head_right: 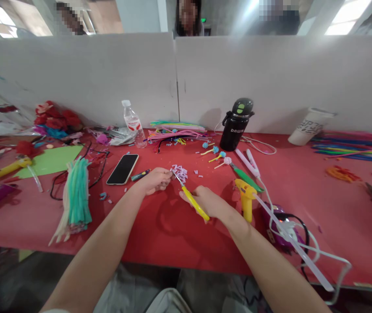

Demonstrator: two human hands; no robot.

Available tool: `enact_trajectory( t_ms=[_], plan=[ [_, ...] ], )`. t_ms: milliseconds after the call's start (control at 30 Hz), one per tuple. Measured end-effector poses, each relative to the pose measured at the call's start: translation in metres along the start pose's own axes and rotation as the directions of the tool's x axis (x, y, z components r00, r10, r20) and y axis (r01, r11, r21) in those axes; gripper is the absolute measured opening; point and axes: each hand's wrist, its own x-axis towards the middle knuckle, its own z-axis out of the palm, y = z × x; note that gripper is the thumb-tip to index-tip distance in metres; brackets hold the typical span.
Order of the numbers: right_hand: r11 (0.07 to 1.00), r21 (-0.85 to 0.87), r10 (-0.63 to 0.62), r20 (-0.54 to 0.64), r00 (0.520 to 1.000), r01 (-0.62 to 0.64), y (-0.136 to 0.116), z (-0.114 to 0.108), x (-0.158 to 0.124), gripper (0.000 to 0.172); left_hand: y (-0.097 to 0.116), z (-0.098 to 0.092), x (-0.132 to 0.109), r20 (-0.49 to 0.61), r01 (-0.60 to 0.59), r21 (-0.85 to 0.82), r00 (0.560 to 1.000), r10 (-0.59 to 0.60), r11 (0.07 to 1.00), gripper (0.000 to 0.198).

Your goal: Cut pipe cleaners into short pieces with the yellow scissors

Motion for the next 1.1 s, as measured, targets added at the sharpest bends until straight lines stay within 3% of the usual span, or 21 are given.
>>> enact_trajectory(
  t_ms=[233, 400, 533, 633, 700, 833, 1100],
  plan=[
    [1.000, -0.028, 0.002, -0.057, 0.998, -0.004, -0.007, 0.003, -0.002, 0.059, 0.004, -0.001, -0.003, -0.046, 0.016, 0.051, 0.999, -0.014, 0.999, 0.030],
    [0.994, 0.107, -0.001, 0.043, 0.999, -0.004, -0.008, -0.003, -0.006, 0.055, 0.004, -0.008, -0.004, 0.007, -0.005, 0.088, 1.000, 0.004, 0.996, 0.034],
    [0.979, 0.137, -0.141, -0.076, 0.987, 0.151, -0.002, -0.007, 0.001, 0.049, 0.007, 0.001, -0.010, 0.132, -0.068, 0.134, 0.990, 0.050, 0.989, 0.037],
    [0.949, 0.162, -0.229, -0.234, 0.945, 0.270, 0.003, -0.005, 0.011, 0.039, 0.010, 0.016, -0.017, 0.292, -0.147, 0.203, 0.953, 0.083, 0.968, 0.040],
    [0.903, 0.258, -0.271, -0.273, 0.923, 0.342, 0.005, -0.003, 0.016, 0.032, 0.012, 0.024, -0.022, 0.374, -0.175, 0.241, 0.924, 0.075, 0.955, 0.042],
    [0.799, 0.429, -0.348, -0.242, 0.906, 0.422, 0.003, -0.001, 0.015, 0.029, 0.015, 0.028, -0.027, 0.454, -0.177, 0.273, 0.890, 0.035, 0.946, 0.044],
    [0.806, 0.391, -0.419, -0.154, 0.895, 0.445, 0.007, 0.001, 0.015, 0.019, 0.017, 0.027, -0.028, 0.517, -0.109, 0.338, 0.852, -0.087, 0.935, 0.045]
  ],
)
